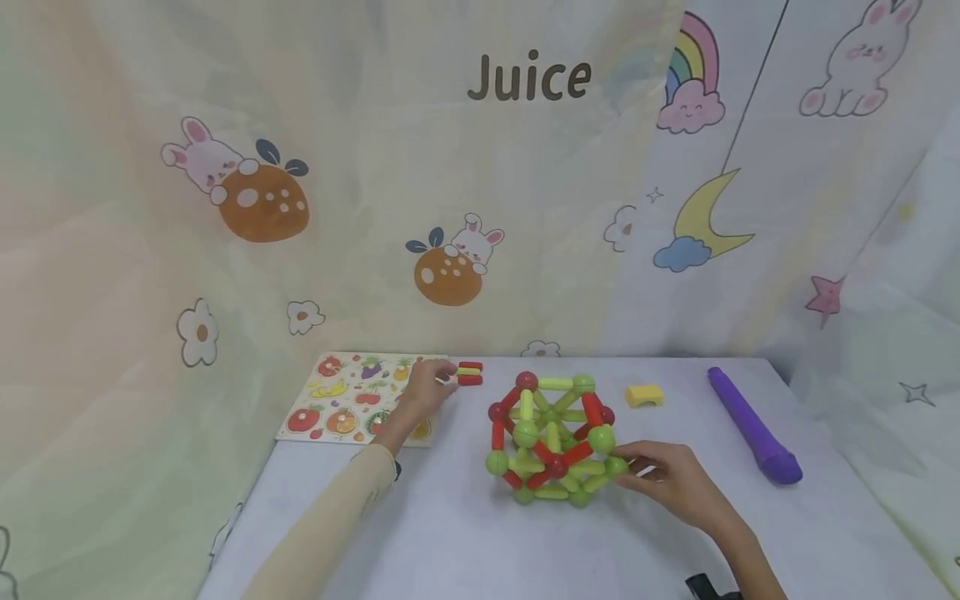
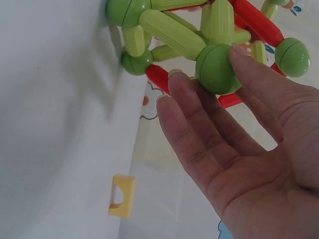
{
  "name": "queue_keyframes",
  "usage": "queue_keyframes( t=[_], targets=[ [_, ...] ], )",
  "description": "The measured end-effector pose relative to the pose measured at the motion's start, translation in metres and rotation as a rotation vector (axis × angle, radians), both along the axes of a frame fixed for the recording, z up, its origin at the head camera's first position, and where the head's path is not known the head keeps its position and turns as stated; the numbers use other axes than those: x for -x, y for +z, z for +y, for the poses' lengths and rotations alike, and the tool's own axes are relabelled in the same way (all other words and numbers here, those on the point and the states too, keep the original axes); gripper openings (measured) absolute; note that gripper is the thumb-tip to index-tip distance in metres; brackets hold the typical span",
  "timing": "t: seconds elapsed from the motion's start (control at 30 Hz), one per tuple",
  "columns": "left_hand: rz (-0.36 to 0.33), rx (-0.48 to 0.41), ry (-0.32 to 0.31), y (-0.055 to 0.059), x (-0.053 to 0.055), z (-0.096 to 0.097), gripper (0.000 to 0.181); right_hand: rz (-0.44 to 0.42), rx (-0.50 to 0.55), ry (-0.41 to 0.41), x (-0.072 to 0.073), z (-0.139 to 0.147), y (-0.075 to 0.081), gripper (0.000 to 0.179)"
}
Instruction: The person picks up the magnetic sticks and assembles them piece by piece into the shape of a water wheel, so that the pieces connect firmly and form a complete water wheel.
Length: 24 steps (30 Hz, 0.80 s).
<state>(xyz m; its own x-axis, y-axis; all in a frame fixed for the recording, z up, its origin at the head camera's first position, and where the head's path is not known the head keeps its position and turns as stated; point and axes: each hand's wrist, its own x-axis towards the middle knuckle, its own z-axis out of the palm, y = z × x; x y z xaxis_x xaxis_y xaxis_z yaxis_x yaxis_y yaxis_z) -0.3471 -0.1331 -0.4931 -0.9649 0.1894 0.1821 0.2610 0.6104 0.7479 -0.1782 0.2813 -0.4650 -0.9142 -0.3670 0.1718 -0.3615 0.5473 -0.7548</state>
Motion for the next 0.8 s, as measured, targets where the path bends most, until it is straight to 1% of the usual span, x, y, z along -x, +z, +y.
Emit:
queue_keyframes(
  t=[0.07, 0.13, 0.2, 0.23, 0.33, 0.4, 0.5, 0.6, 0.63, 0.73, 0.8],
  targets=[
    [-0.016, 0.026, 0.056, -0.011, 0.010, 0.002, 0.025, -0.016, 0.013, 0.000, 0.000, 0.000, -0.001, 0.037],
    [-0.038, 0.059, 0.090, -0.019, 0.016, 0.004, 0.023, -0.028, 0.020, -0.001, -0.001, 0.000, -0.002, 0.037],
    [-0.038, 0.095, 0.097, -0.024, 0.021, 0.008, 0.022, -0.033, 0.026, -0.008, 0.000, 0.000, -0.003, 0.037],
    [-0.026, 0.118, 0.096, -0.026, 0.023, 0.010, 0.022, -0.029, 0.026, -0.011, 0.000, 0.001, -0.003, 0.037],
    [0.018, 0.191, 0.090, -0.028, 0.027, 0.017, 0.022, -0.016, 0.024, -0.011, 0.000, 0.002, -0.004, 0.037],
    [0.021, 0.225, 0.104, -0.029, 0.029, 0.022, 0.019, -0.016, 0.027, -0.007, 0.001, 0.003, -0.004, 0.036],
    [0.023, 0.264, 0.123, -0.027, 0.029, 0.026, 0.012, -0.033, 0.030, 0.005, 0.001, 0.002, -0.004, 0.037],
    [0.031, 0.274, 0.129, -0.026, 0.028, 0.028, 0.005, -0.048, 0.034, 0.009, 0.001, 0.001, -0.004, 0.036],
    [0.047, 0.286, 0.121, -0.025, 0.027, 0.029, 0.004, -0.049, 0.034, 0.009, 0.001, 0.001, -0.003, 0.036],
    [0.051, 0.302, 0.084, -0.025, 0.023, 0.030, 0.009, -0.036, 0.033, 0.005, 0.000, 0.001, -0.003, 0.036],
    [0.026, 0.283, 0.061, -0.023, 0.017, 0.029, 0.015, -0.024, 0.031, 0.001, 0.000, 0.001, -0.003, 0.036]
  ],
)
